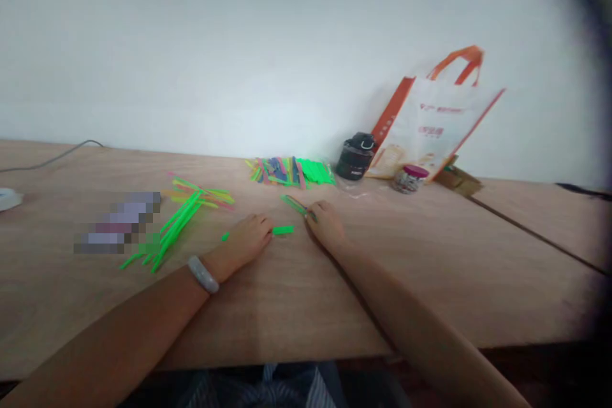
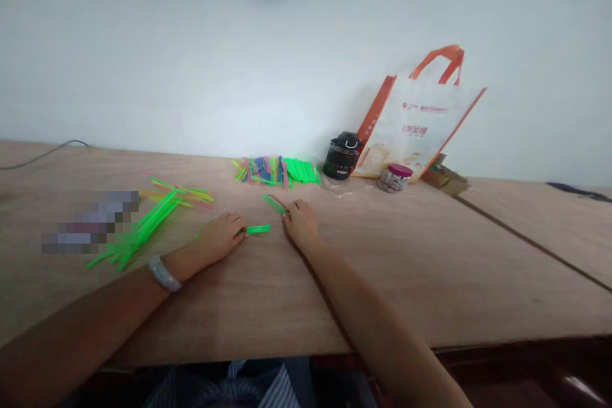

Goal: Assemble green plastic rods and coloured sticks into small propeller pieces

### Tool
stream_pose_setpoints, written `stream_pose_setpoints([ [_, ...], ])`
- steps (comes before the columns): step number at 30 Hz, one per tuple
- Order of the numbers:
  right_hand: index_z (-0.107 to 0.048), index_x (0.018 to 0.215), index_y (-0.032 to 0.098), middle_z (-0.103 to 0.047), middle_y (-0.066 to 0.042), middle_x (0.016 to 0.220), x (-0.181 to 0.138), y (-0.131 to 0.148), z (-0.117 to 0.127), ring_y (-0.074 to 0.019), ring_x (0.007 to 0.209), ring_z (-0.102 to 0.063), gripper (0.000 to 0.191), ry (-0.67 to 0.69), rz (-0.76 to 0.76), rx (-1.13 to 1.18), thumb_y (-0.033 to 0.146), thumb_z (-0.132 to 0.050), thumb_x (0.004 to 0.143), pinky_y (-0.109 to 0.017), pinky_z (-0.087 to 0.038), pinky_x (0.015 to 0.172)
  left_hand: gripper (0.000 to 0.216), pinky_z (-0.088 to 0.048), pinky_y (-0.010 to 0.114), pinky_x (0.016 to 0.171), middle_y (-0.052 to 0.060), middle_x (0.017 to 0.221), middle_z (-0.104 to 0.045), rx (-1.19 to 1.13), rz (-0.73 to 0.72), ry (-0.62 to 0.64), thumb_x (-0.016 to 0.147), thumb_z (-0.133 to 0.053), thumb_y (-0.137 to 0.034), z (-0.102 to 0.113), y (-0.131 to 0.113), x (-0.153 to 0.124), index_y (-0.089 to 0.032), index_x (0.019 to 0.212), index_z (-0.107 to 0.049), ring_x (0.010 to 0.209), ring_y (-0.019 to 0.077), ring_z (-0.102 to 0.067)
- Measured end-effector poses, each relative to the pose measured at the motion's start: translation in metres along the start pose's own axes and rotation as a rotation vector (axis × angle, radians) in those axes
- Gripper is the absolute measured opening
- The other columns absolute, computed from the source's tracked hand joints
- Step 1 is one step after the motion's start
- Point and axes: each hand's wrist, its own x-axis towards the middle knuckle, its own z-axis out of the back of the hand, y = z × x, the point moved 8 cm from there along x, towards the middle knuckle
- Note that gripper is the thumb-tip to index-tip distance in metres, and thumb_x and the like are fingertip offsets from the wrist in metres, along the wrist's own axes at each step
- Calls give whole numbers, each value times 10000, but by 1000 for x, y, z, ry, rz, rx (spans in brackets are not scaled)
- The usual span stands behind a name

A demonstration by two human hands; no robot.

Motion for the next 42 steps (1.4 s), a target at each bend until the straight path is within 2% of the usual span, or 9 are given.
stream_pose_setpoints([
  [10,-623,922,147,-634,-104,963,-2,4,6,-203,941,-547,205,-15,-30,59,155,-429,858,-290,-406,837,157,-446,356,872,82,1007,-602,-100,-51,2,901,-471,-231,0,-5,0,-155,957,-597,962,215,-541],
  [16,-590,1074,167,-645,-91,1084,-7,13,7,-188,966,-589,300,-56,-56,283,123,-384,860,-287,-433,836,182,-447,375,884,92,1023,-601,-122,-56,-6,901,-487,-272,1,-7,0,-149,977,-597,984,230,-537],
  [20,-608,1058,180,-650,-71,1101,-5,15,1,-188,989,-593,279,-66,-80,432,180,-415,857,-327,-442,871,148,-447,358,880,82,1003,-606,-144,-65,1,904,-469,-216,0,-9,1,-149,956,-590,954,212,-544],
  [25,-650,1014,181,-681,-67,1051,-6,20,2,-201,968,-606,266,-38,-60,647,280,-489,825,-356,-450,882,153,-460,366,856,77,952,-608,-190,-29,-83,918,-436,-214,10,-8,1,-158,926,-578,930,212,-547],
  [27,-667,986,191,-695,-56,1003,-10,25,5,-191,904,-618,269,-21,-51,738,281,-466,832,-339,-473,830,164,-467,356,844,70,946,-608,-221,-10,-129,925,-419,-206,15,-6,0,-163,953,-574,922,203,-552],
  [30,-678,963,205,-695,-35,854,-15,32,5,-160,713,-595,278,34,-68,855,315,-459,831,-284,-488,655,212,-475,337,833,65,969,-599,-246,-11,-171,930,-388,-179,17,-7,-1,-171,1039,-570,918,189,-559],
  [34,-676,909,184,-617,-3,663,-20,38,-3,-108,507,-471,289,125,-136,989,360,-464,825,-225,-410,470,275,-487,322,808,60,974,-579,-235,1,-198,911,-401,-152,16,-5,-1,-185,1134,-558,894,181,-564],
  [38,-686,941,183,-564,13,607,-23,38,-8,-93,470,-428,295,156,-192,1047,345,-475,811,-204,-369,424,336,-486,328,834,70,1023,-577,-246,6,-248,894,-415,-124,16,-3,-1,-188,1201,-533,941,187,-563],
  [42,-684,975,170,-541,19,596,-25,39,-11,-86,455,-417,313,173,-219,1073,336,-481,805,-201,-357,409,313,-490,325,813,72,1008,-583,-238,18,-245,896,-420,-134,13,0,0,-183,1175,-553,913,187,-569],
])
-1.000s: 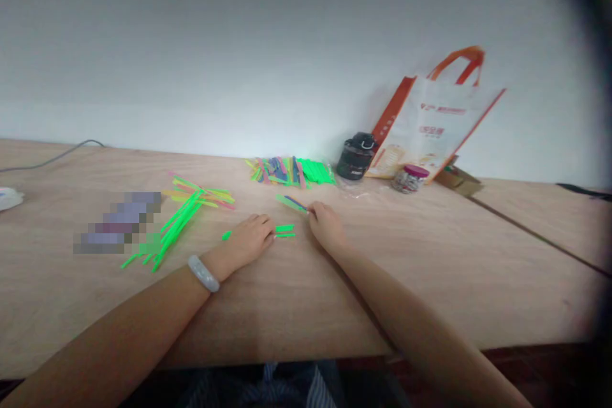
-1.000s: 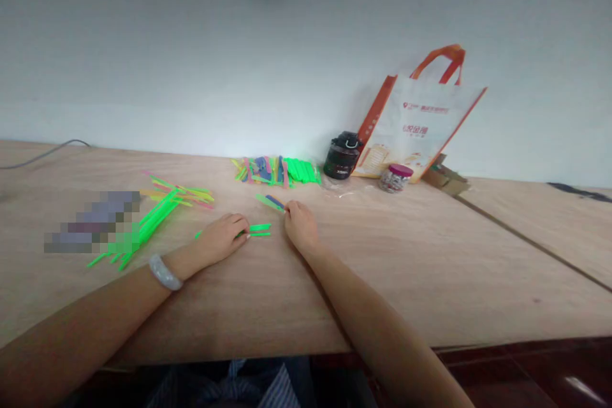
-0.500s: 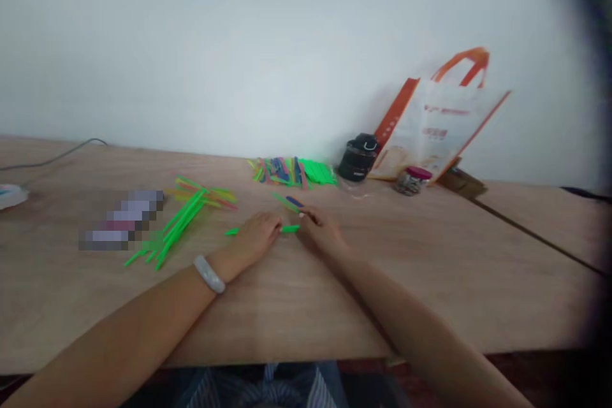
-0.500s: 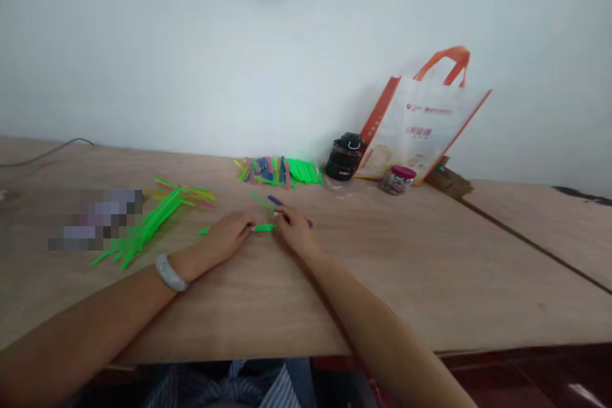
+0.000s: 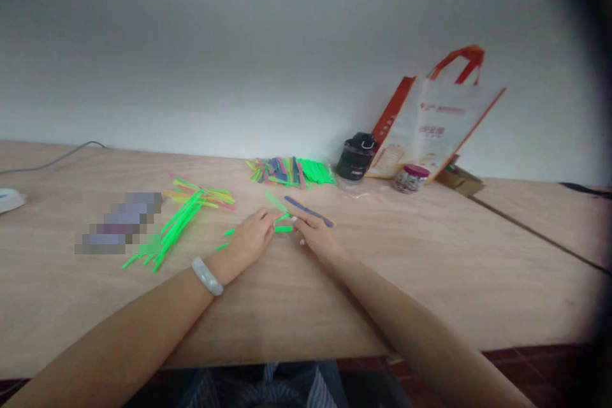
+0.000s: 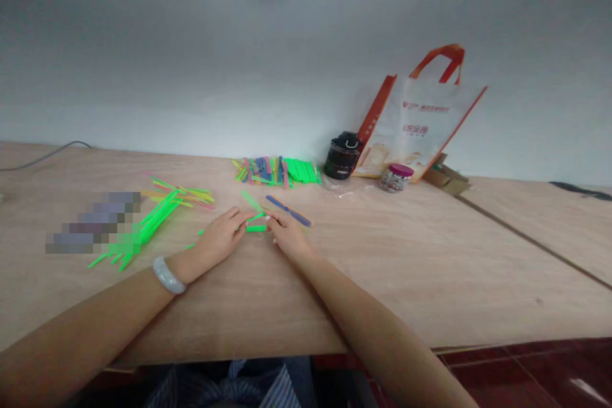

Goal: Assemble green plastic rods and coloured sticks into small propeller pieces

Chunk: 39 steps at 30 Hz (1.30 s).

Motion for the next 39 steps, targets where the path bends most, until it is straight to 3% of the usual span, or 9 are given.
stream_pose_setpoints([
  [10,-694,957,203,-577,14,620,-7,17,-18,-102,479,-450,287,129,100,-64,312,-458,835,-228,-385,483,178,-480,309,785,55,951,-582,-19,45,2,922,-432,-199,3,3,2,-181,979,-599,888,178,-561],
  [21,-693,1026,246,-608,15,656,-17,22,-23,-115,504,-482,314,131,153,-175,265,-427,859,-236,-423,513,198,-474,301,752,59,914,-553,55,50,0,928,-381,-155,3,0,-2,-162,934,-579,849,177,-542],
  [27,-657,1147,260,-679,-22,861,-19,25,-25,-145,631,-560,363,105,223,-202,243,-440,857,-260,-467,575,206,-482,299,744,49,891,-554,90,31,-14,930,-370,-138,5,-3,-2,-171,908,-572,826,168,-541],
  [31,-631,1195,247,-685,-26,862,-18,23,-27,-150,625,-569,378,119,243,-184,263,-431,874,-286,-485,601,190,-474,292,724,46,899,-556,110,48,-1,930,-381,-142,3,-1,-2,-169,914,-569,826,169,-542],
  [35,-642,1177,266,-698,-23,942,-16,28,-28,-196,827,-621,358,124,301,-172,290,-441,883,-335,-508,736,173,-464,296,729,52,909,-572,185,69,51,934,-390,-168,5,-6,0,-164,932,-563,834,177,-549],
  [39,-605,1227,252,-666,-48,1113,-15,32,-23,-208,985,-604,390,66,323,-200,366,-484,874,-345,-492,845,172,-451,328,794,70,934,-594,342,58,60,929,-398,-175,27,-12,2,-156,943,-569,903,207,-548],
])
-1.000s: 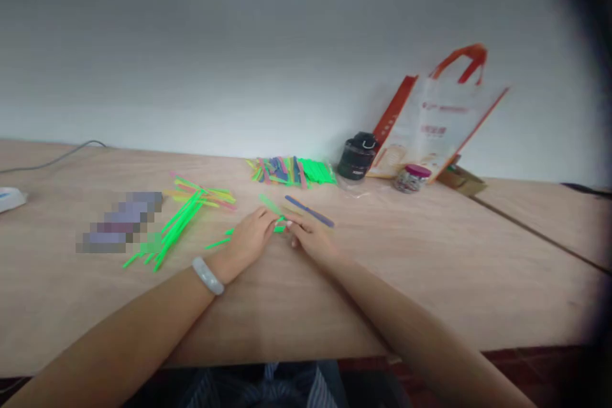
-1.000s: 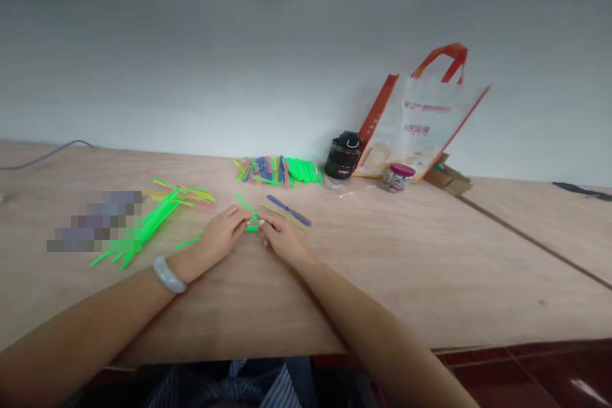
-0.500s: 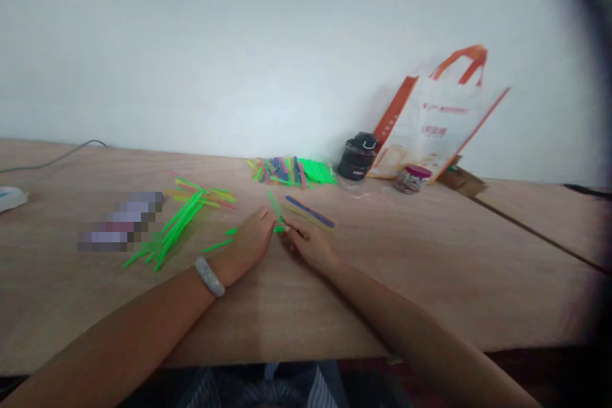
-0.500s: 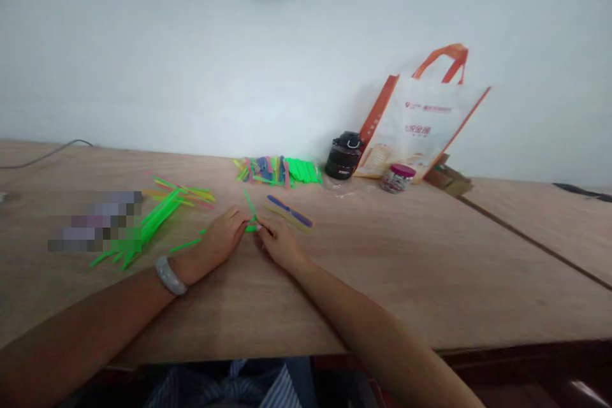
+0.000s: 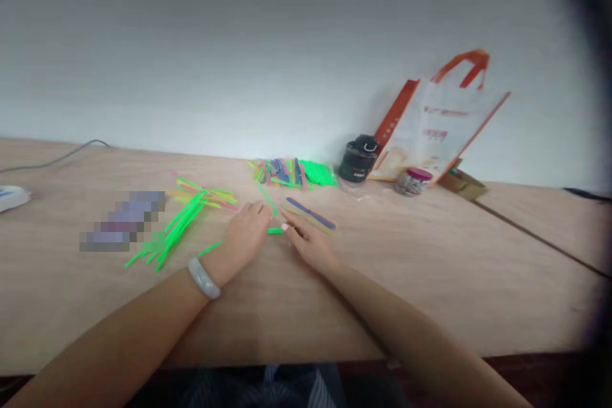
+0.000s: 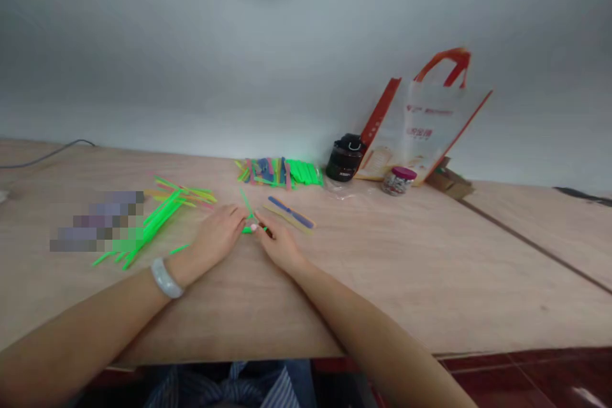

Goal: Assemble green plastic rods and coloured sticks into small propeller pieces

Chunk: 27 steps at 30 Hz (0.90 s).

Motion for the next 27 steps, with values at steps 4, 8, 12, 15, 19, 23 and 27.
stream_pose_setpoints([
  [4,-566,1272,203,-679,-71,1043,1,-11,9,-174,786,-615,454,-51,-110,-36,411,-473,879,-320,-508,736,211,-448,334,821,90,970,-594,118,161,-66,929,-372,-176,33,41,2,-135,988,-570,925,218,-561],
  [8,-625,1187,188,-685,-71,1007,3,-15,12,-165,750,-605,410,-61,-129,-52,406,-477,873,-301,-501,683,243,-466,348,767,127,1001,-605,193,456,-35,910,-387,-211,51,104,-4,-127,995,-598,915,254,-595],
  [12,-661,1115,200,-688,-64,1000,4,-12,10,-183,838,-617,369,-55,-108,-61,407,-482,867,-306,-499,717,282,-476,366,724,145,1027,-620,201,619,58,888,-393,-248,53,145,-16,-141,1023,-617,879,281,-621],
  [15,-674,1075,191,-688,-67,1004,4,-11,11,-194,877,-619,356,-68,-102,-65,403,-481,864,-324,-494,756,285,-477,370,736,147,1021,-641,164,664,118,867,-403,-253,48,160,-22,-148,1002,-632,898,293,-626],
  [19,-691,1010,189,-695,-66,958,5,-10,14,-198,858,-620,336,-90,-80,-72,406,-480,863,-333,-483,777,278,-474,360,754,153,997,-660,136,691,187,848,-431,-275,42,167,-26,-137,974,-636,920,292,-625],
  [23,-689,991,184,-694,-71,926,6,-11,19,-194,821,-615,338,-127,-69,-79,420,-489,856,-321,-475,746,289,-470,349,749,147,985,-666,116,687,200,850,-427,-301,41,168,-27,-139,967,-634,921,286,-624],
  [27,-685,927,177,-677,-54,820,8,-13,24,-181,762,-598,348,-143,-64,-118,442,-469,862,-298,-452,697,280,-468,362,730,145,962,-665,116,679,177,851,-423,-302,42,171,-28,-149,937,-640,906,300,-626],
])
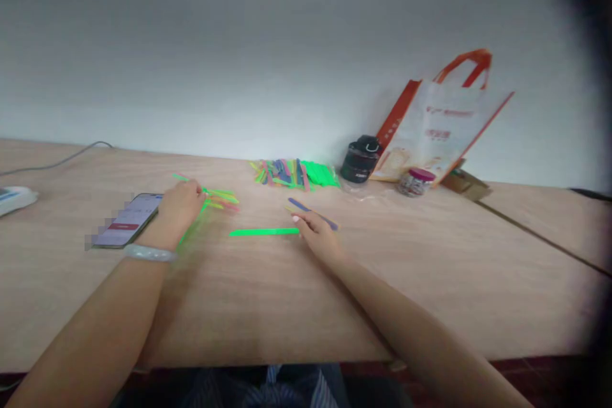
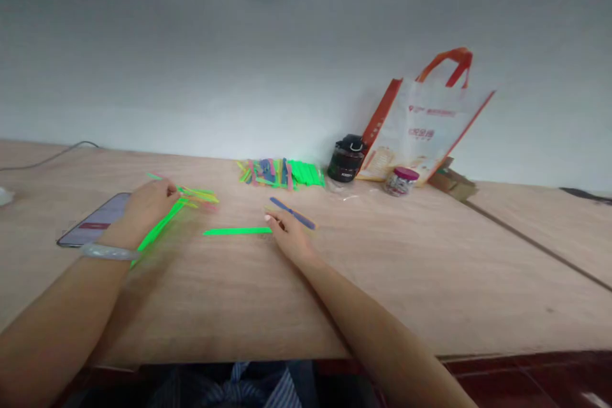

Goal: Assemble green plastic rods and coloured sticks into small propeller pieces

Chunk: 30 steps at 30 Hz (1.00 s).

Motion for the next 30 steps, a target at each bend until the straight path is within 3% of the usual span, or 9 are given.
stream_pose_setpoints([
  [5,-676,840,170,-642,-49,747,10,-13,22,-173,699,-564,379,-121,-19,-95,444,-417,882,-283,-420,641,276,-468,362,713,139,946,-646,-28,-30,-190,876,-414,-305,19,-13,-7,-143,939,-629,862,286,-619],
  [8,-679,892,165,-659,-77,863,15,-21,41,-186,789,-576,316,-189,-1,-179,376,-444,872,-301,-429,699,252,-464,337,754,102,952,-628,-112,-244,-309,905,-413,-296,26,-52,-22,-151,958,-612,878,239,-596],
  [12,-690,891,156,-644,-92,880,18,-31,45,-190,842,-564,233,-89,-12,-444,270,-491,849,-308,-424,763,247,-450,337,833,83,976,-612,-150,-685,-203,937,-401,-263,-1,-123,-58,-161,978,-622,937,212,-555],
  [15,-698,908,137,-636,-107,910,17,-36,38,-201,898,-555,218,8,-20,-618,233,-514,839,-304,-412,818,211,-447,345,851,88,1015,-599,-98,-872,-65,919,-453,-230,-32,-156,-81,-158,1008,-630,979,218,-528],
  [21,-699,950,157,-625,-124,961,13,-36,31,-225,942,-547,243,67,-63,-777,272,-506,858,-308,-403,822,235,-449,347,832,96,1039,-578,-68,-939,16,927,-436,-230,-59,-174,-93,-150,1003,-643,977,224,-509],
  [30,-692,894,145,-623,-124,942,12,-36,28,-214,900,-563,206,98,-106,-777,237,-515,843,-296,-404,800,241,-452,360,834,96,969,-593,-81,-922,8,925,-454,-292,-57,-176,-98,-137,979,-630,959,229,-529],
])
